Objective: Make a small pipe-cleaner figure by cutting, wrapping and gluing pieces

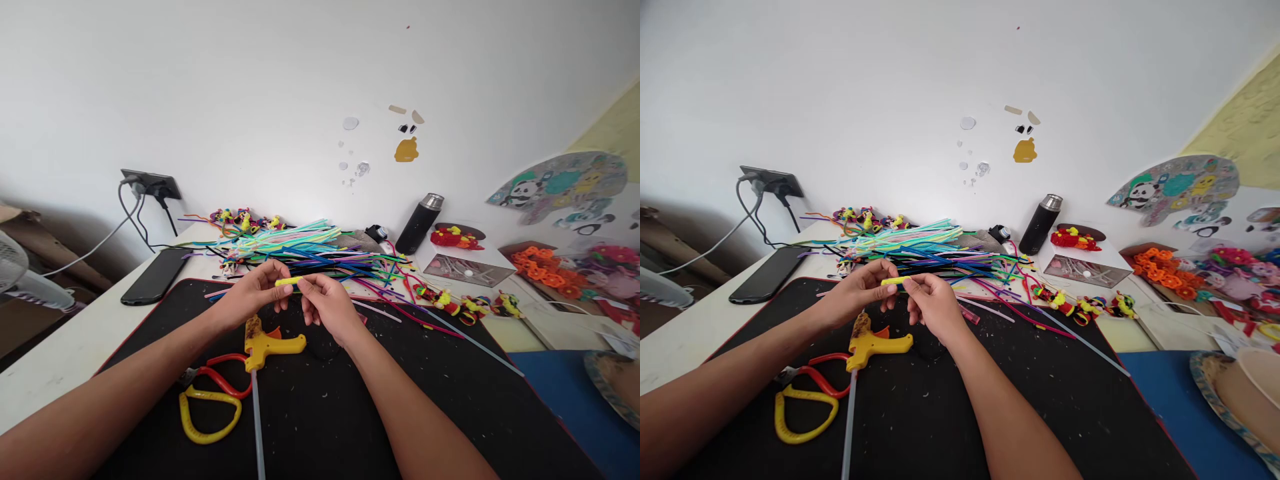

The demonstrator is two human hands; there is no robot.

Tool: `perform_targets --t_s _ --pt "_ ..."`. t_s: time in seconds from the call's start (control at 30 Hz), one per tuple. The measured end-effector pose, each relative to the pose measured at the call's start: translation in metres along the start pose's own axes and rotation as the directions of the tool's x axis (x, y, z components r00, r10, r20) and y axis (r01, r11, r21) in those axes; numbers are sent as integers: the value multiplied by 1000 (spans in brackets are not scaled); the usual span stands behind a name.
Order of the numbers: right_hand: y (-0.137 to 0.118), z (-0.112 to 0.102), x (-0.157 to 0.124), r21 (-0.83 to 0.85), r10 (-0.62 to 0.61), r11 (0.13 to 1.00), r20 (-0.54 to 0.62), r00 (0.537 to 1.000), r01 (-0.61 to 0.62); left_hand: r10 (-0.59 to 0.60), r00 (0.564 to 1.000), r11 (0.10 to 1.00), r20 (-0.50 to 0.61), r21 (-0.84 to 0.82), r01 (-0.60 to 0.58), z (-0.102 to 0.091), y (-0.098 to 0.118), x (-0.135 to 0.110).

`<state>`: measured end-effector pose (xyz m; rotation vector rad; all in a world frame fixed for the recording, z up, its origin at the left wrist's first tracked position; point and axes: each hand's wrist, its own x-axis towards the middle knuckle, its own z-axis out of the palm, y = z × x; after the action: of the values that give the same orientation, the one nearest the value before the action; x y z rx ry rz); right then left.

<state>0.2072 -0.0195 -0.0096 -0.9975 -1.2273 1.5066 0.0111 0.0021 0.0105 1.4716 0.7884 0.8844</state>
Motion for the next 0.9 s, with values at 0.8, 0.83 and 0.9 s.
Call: perform_targets --t_s 0.8,0.83,0.9 --pt "11 13 -1 59 8 998 -73 997 -4 267 943 827 -199 549 -118 25 -13 -16" --pt "11 13 -1 66 12 998 -74 997 -7 284 940 800 -191 588 -122 25 -14 -15" --pt "11 14 -1 86 24 996 -83 996 -17 301 938 756 -171 643 -125 27 -14 -14"
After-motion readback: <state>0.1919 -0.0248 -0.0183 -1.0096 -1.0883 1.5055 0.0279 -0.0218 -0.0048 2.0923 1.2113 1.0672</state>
